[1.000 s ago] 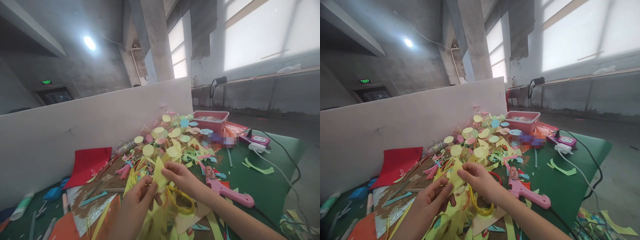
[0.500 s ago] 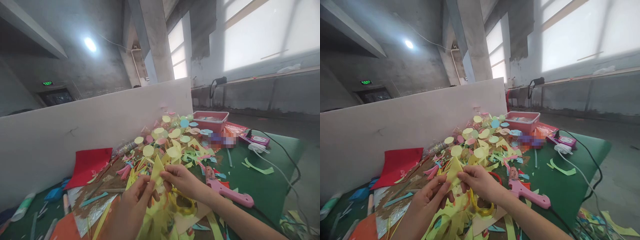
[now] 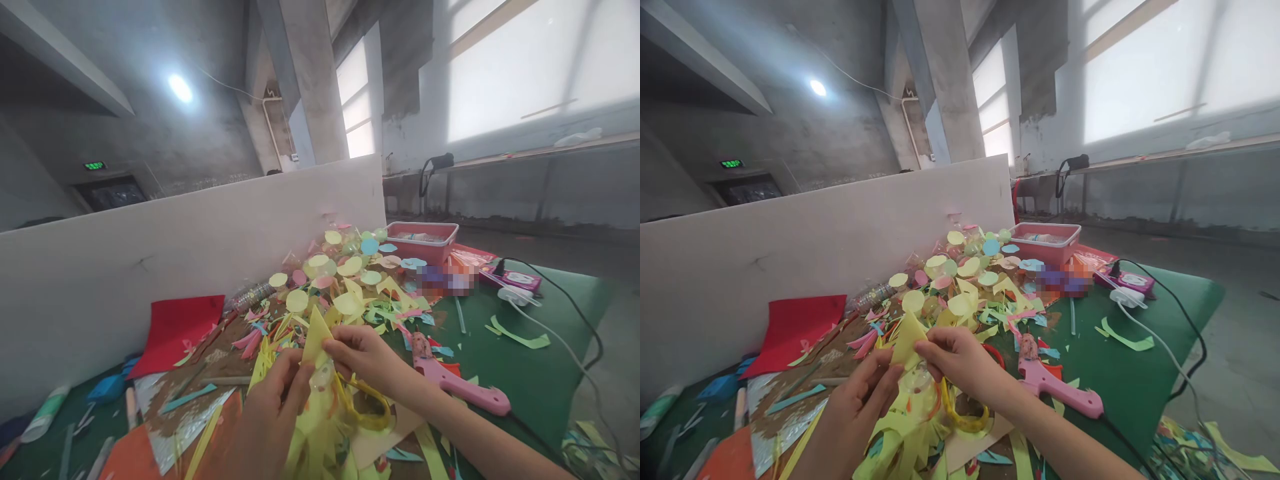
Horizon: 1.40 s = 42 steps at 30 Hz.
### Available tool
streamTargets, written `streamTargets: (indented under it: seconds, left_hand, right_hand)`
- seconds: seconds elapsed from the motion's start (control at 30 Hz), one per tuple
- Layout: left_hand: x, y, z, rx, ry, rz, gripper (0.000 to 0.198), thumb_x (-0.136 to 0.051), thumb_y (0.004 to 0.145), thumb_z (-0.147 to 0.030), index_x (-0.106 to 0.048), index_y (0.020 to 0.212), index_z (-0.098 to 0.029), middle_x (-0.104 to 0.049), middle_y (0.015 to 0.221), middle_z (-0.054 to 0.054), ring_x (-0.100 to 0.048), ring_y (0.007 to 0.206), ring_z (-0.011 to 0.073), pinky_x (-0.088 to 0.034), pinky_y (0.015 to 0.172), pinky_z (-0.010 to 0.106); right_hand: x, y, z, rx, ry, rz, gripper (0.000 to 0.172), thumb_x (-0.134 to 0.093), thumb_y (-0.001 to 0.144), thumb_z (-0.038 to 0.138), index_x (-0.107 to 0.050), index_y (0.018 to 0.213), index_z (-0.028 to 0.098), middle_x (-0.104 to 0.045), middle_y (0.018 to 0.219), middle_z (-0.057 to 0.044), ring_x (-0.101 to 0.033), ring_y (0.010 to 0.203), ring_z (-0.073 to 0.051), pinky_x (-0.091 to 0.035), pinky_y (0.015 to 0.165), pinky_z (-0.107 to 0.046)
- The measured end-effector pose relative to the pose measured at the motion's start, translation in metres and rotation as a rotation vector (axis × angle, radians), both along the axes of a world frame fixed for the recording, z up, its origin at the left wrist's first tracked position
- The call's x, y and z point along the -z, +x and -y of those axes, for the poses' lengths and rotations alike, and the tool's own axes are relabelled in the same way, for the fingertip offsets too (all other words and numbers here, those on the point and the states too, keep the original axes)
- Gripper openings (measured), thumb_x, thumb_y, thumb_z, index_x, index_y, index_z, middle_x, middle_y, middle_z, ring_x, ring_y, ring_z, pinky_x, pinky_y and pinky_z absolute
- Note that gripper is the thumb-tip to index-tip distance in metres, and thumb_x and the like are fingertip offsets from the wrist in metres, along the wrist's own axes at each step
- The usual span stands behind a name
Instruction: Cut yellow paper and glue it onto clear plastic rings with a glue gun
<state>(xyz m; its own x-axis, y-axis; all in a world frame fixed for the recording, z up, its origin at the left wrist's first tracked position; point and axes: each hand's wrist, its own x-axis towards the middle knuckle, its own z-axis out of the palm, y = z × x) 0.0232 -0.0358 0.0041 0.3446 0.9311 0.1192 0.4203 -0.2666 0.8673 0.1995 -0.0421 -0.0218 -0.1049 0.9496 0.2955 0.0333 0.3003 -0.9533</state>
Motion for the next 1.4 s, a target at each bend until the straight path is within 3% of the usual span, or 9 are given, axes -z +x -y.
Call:
streamTargets:
  seconds: [0.2, 0.33, 0.6, 0.7, 0.8, 0.87, 0.93, 1.13, 1.4]
  left_hand:
    - [-0.006, 0.013, 0.015, -0.073, -0.042, 0.201, 0.038, -0.055, 0.08, -0.057, -0.052, 0.094, -0.022, -0.039, 0.051, -0.009, -0.032, 0.049, 0.0108, -0.024, 0.049, 0.023]
    - [-0.001, 0.019, 0.021, -0.089, -0.066, 0.248, 0.04, -0.052, 0.082, -0.059, -0.051, 0.093, -0.022, -0.039, 0.049, -0.009, -0.031, 0.048, 0.0097, -0.024, 0.048, 0.021]
    - [0.007, 0.019, 0.011, -0.06, -0.114, 0.28, 0.044, -0.06, 0.076, -0.062, -0.051, 0.092, -0.022, -0.032, 0.051, -0.01, -0.029, 0.047, 0.0081, -0.024, 0.047, 0.018]
    - [0.008, 0.016, 0.007, -0.043, -0.135, 0.257, 0.045, -0.062, 0.073, -0.062, -0.05, 0.089, -0.022, -0.028, 0.05, -0.011, -0.026, 0.045, 0.0077, -0.023, 0.045, 0.017]
    - [0.011, 0.014, 0.005, -0.108, -0.102, 0.269, 0.045, -0.062, 0.073, -0.062, -0.049, 0.091, -0.023, -0.028, 0.049, -0.012, -0.026, 0.045, 0.0079, -0.024, 0.045, 0.017]
    - [0.014, 0.014, 0.003, -0.152, -0.078, 0.245, 0.045, -0.061, 0.073, -0.063, -0.048, 0.092, -0.024, -0.031, 0.048, -0.012, -0.027, 0.044, 0.0083, -0.026, 0.045, 0.017]
    - [0.016, 0.015, 0.002, -0.17, -0.065, 0.21, 0.044, -0.06, 0.074, -0.065, -0.048, 0.089, -0.025, -0.033, 0.046, -0.012, -0.028, 0.042, 0.0087, -0.027, 0.045, 0.018]
    - [0.014, 0.021, 0.01, -0.141, -0.088, 0.187, 0.046, -0.058, 0.072, -0.067, -0.046, 0.084, -0.025, -0.039, 0.045, -0.01, -0.033, 0.045, 0.0102, -0.026, 0.046, 0.02]
    - [0.014, 0.016, 0.009, -0.033, -0.124, 0.028, 0.046, -0.054, 0.076, -0.068, -0.047, 0.089, -0.025, -0.042, 0.049, -0.009, -0.036, 0.047, 0.0116, -0.03, 0.047, 0.021]
  right_hand:
    - [0.002, -0.005, 0.006, -0.123, -0.108, -0.021, 0.027, -0.069, 0.078, 0.041, -0.064, 0.074, 0.015, -0.056, 0.06, 0.002, -0.046, 0.053, -0.009, -0.034, 0.051, -0.021]
    - [-0.001, -0.006, 0.011, -0.142, -0.099, 0.05, 0.031, -0.062, 0.083, 0.039, -0.062, 0.065, 0.014, -0.053, 0.056, 0.002, -0.042, 0.051, -0.007, -0.031, 0.048, -0.02]
    - [-0.007, -0.002, 0.01, -0.194, -0.075, -0.091, 0.039, -0.055, 0.085, 0.049, -0.056, 0.064, 0.017, -0.041, 0.048, 0.007, -0.032, 0.044, -0.006, -0.028, 0.046, -0.022]
    - [-0.006, 0.014, 0.001, -0.07, -0.035, -0.132, 0.042, -0.054, 0.086, 0.053, -0.055, 0.064, 0.017, -0.039, 0.049, 0.007, -0.03, 0.044, -0.007, -0.024, 0.044, -0.023]
    - [-0.007, 0.04, -0.009, 0.253, 0.088, -0.21, 0.044, -0.054, 0.086, 0.055, -0.05, 0.061, 0.019, -0.034, 0.049, 0.008, -0.029, 0.046, -0.008, -0.024, 0.046, -0.023]
    - [-0.008, 0.053, -0.013, 0.352, 0.114, -0.218, 0.045, -0.051, 0.087, 0.056, -0.048, 0.061, 0.02, -0.031, 0.048, 0.008, -0.028, 0.048, -0.009, -0.025, 0.048, -0.023]
    - [-0.008, 0.054, -0.013, 0.318, 0.096, -0.178, 0.045, -0.049, 0.088, 0.057, -0.049, 0.064, 0.02, -0.034, 0.049, 0.008, -0.029, 0.049, -0.009, -0.025, 0.048, -0.023]
    - [0.0, 0.025, -0.007, -0.064, 0.019, 0.003, 0.038, -0.058, 0.084, 0.054, -0.055, 0.075, 0.017, -0.046, 0.064, 0.005, -0.039, 0.056, -0.008, -0.03, 0.051, -0.021]
    - [-0.005, 0.023, 0.003, -0.061, 0.068, 0.104, 0.038, -0.05, 0.091, 0.042, -0.046, 0.062, 0.018, -0.046, 0.056, 0.005, -0.039, 0.05, -0.007, -0.031, 0.049, -0.021]
